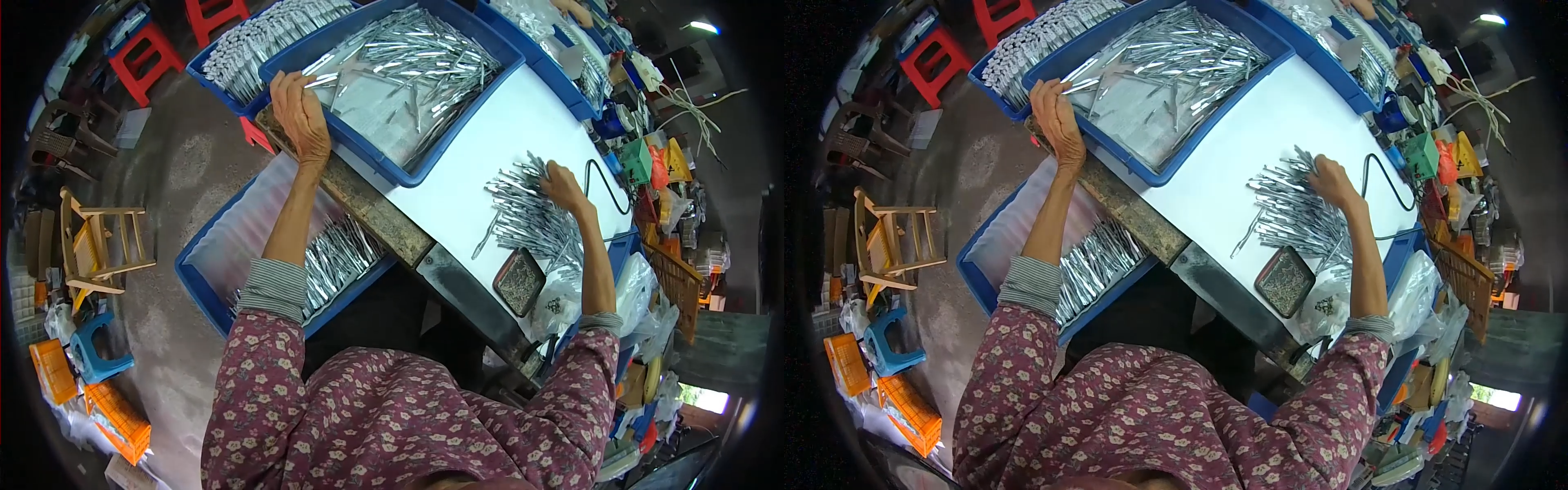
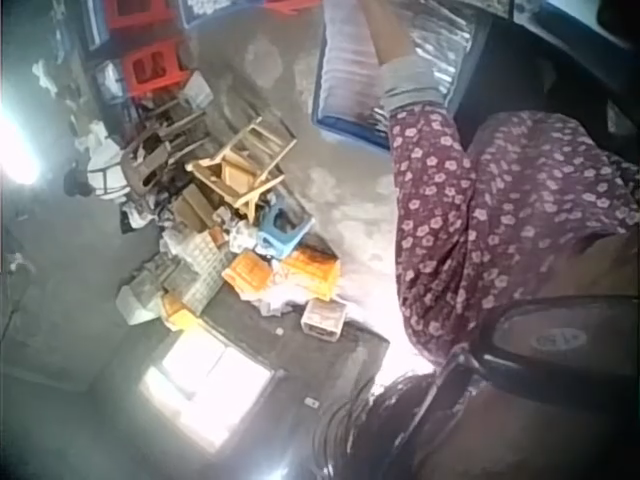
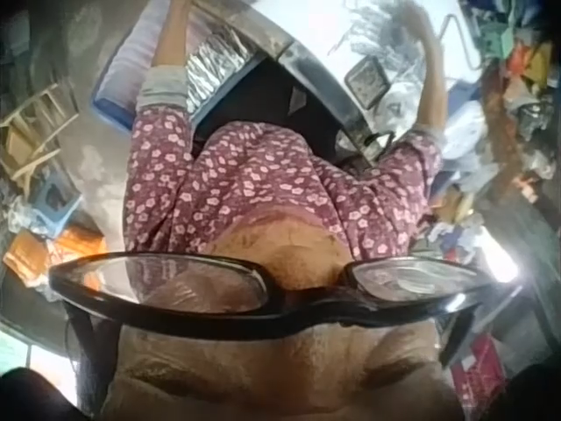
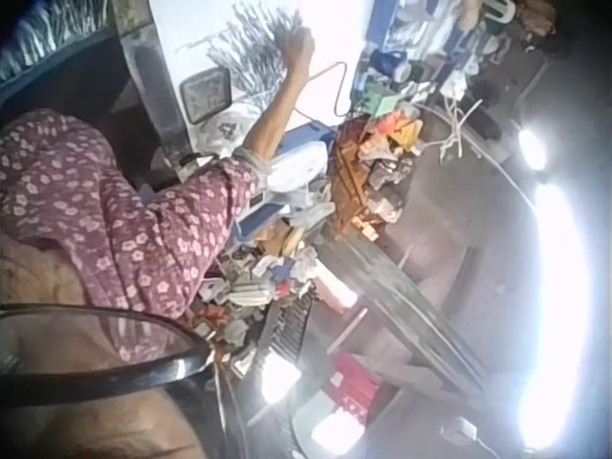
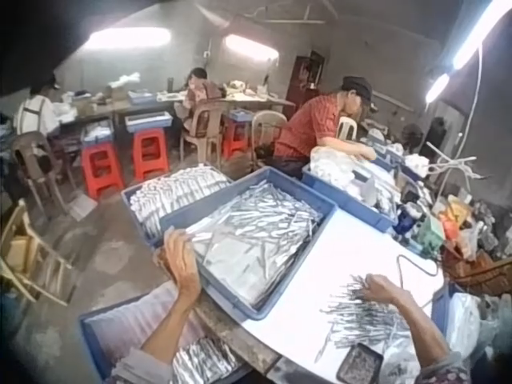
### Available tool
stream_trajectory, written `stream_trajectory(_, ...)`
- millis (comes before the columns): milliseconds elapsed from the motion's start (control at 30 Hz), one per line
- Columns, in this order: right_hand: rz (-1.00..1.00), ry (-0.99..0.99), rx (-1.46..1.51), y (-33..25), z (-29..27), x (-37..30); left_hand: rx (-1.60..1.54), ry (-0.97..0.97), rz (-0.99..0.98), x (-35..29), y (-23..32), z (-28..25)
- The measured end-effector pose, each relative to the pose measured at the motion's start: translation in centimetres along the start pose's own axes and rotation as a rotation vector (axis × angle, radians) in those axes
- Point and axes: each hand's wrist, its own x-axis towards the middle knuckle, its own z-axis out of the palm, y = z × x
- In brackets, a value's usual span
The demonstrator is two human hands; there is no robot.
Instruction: Assembling small metal hardware components at a workbench in a workshop.
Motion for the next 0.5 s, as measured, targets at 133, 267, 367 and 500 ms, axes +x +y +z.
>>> stream_trajectory(133, -0.022, 0.026, -0.069, 1.8, 0.8, -1.1, -0.005, 0.035, 0.005, 0.2, 0.6, 0.3)
stream_trajectory(267, 0.136, -0.324, 0.006, 0.1, -2.4, -0.1, -0.003, 0.033, -0.005, 0.3, 0.6, -0.3)
stream_trajectory(367, -0.005, -0.132, -0.142, 0.2, -3.1, 1.1, -0.023, 0.031, -0.030, 0.3, 0.9, 0.0)
stream_trajectory(500, -0.324, 0.255, 0.375, -9.3, -5.8, 4.8, -0.024, 0.039, -0.044, 0.3, 0.8, -0.4)
